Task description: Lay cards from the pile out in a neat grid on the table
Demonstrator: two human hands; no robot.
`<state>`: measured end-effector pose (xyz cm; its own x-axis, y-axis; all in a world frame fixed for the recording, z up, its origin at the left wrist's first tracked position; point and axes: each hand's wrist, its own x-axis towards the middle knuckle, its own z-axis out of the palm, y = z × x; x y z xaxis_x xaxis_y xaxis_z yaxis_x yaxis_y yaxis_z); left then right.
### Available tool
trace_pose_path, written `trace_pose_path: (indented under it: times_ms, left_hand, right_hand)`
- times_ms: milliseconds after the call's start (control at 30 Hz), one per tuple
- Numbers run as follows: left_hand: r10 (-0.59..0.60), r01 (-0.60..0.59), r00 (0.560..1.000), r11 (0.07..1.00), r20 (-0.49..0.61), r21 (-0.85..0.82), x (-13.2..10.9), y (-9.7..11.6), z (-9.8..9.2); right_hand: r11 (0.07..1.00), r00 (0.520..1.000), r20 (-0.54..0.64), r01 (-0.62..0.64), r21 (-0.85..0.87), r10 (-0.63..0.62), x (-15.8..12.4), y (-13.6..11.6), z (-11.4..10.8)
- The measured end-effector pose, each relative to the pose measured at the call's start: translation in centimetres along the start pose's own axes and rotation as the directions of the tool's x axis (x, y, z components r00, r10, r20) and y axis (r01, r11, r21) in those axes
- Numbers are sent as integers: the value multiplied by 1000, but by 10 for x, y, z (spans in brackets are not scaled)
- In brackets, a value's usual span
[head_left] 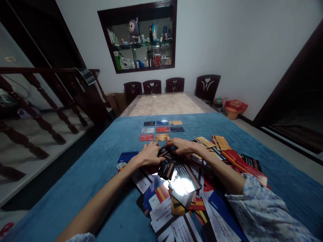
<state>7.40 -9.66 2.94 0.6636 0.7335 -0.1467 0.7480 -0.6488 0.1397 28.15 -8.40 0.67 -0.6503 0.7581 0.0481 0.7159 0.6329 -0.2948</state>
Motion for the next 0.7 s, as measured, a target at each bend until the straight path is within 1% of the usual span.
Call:
trace_pose_path:
  times_ms: [100,267,433,533,700]
  left_hand:
    - [-5,5,1000,1000,15,-5,-1,1,-3]
    - [13,-13,1000,1000,17,-22,-3,-1,-6]
    - [88,-88,996,996,-2,-32,-2,-10,-5]
    - [138,-139,990,990,-7,-36,-1,-15,-6]
    - [194,-194,981,970,-20,-148,1,-26,-7]
  right_hand:
    - [997,999,5,33,66,-34,-5,3,1]
    - [993,1000,-4,26,119,-26,-8,1,-1]
    - [993,1000,7,-1,118,0,-10,-2,-3]
    - [992,1000,16,12,127,-14,-10,-2,-4]
    - [986,999,10,35,166,-37,-9,-2,-4]
